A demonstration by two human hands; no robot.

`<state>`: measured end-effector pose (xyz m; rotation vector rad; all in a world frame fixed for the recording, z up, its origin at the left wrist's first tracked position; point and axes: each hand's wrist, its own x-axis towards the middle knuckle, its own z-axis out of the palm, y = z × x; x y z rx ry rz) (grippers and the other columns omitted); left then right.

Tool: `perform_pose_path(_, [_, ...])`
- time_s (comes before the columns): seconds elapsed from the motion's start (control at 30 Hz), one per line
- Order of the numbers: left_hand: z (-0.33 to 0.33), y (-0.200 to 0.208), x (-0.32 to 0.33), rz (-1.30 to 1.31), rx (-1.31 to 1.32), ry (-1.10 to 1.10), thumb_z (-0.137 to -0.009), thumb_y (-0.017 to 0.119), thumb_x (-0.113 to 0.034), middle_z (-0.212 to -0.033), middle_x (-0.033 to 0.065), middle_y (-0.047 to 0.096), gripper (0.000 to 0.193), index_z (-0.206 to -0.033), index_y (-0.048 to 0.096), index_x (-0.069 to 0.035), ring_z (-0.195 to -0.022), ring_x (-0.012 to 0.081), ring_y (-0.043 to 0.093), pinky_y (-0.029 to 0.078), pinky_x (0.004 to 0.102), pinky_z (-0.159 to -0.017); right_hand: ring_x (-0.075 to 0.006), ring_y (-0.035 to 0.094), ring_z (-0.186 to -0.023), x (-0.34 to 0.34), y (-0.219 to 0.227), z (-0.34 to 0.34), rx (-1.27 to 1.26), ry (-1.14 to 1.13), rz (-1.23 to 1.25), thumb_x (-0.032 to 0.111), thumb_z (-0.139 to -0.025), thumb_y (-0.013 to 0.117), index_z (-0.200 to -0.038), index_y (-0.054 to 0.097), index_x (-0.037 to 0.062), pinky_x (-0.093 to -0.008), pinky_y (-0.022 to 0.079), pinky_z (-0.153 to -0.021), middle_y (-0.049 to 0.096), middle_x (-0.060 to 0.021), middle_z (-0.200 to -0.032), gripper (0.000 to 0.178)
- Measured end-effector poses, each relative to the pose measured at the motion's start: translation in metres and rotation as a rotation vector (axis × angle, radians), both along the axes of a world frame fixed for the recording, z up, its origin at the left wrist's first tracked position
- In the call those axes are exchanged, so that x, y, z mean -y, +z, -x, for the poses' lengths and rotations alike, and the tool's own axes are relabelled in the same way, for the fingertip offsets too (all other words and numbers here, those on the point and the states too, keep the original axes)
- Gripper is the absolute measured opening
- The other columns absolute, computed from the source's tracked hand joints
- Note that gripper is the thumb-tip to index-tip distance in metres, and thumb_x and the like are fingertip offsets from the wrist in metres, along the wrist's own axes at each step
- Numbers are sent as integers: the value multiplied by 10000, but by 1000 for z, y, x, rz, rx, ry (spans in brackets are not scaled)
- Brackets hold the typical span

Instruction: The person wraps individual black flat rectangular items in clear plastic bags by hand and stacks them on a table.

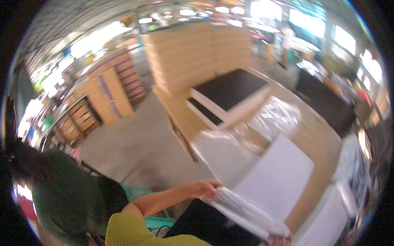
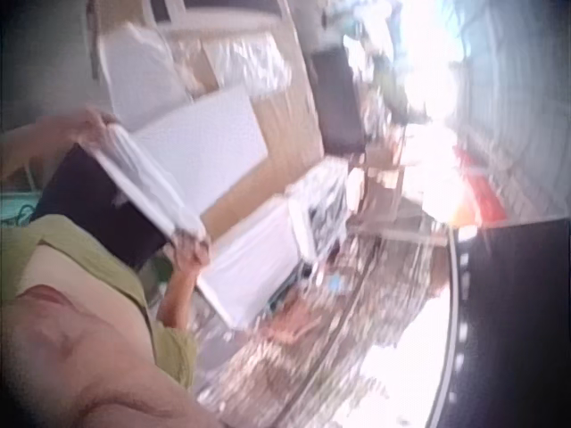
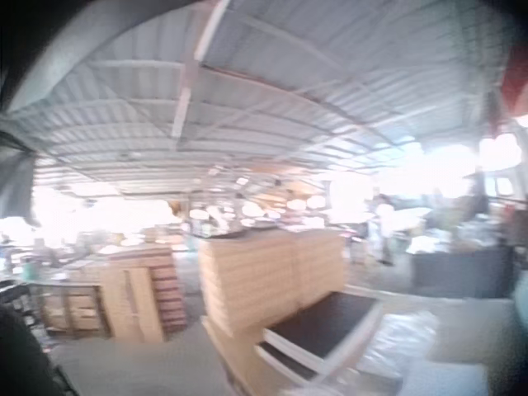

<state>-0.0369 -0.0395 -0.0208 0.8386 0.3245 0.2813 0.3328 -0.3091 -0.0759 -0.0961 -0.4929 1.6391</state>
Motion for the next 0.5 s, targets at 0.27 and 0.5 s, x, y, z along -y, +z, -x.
perform_pose_path(0.27, [-72, -7, 45, -1194, -606, 839, -776, 629, -33, -1033, 163, 568, 374, -1125, 504, 21, -847, 263, 568, 463, 332, -691, -177, 521, -697, -49, 91, 85, 1558, -1447, 800, 8, -696, 535, -874, 616, -12, -292, 421, -625, 519, -78, -778, 196])
perform_pose_path(0.5, [-70, 8, 44, -1157, -750, 408, -699, 621, 65, -1312, 261, 339, 634, -1311, 457, 83, -1286, 368, 313, 393, 392, -1012, -337, 558, -906, -35, 58, 75, 1903, -1177, 905, -45, -703, 544, -1058, 635, -52, -377, 452, -831, 519, -175, -964, 367])
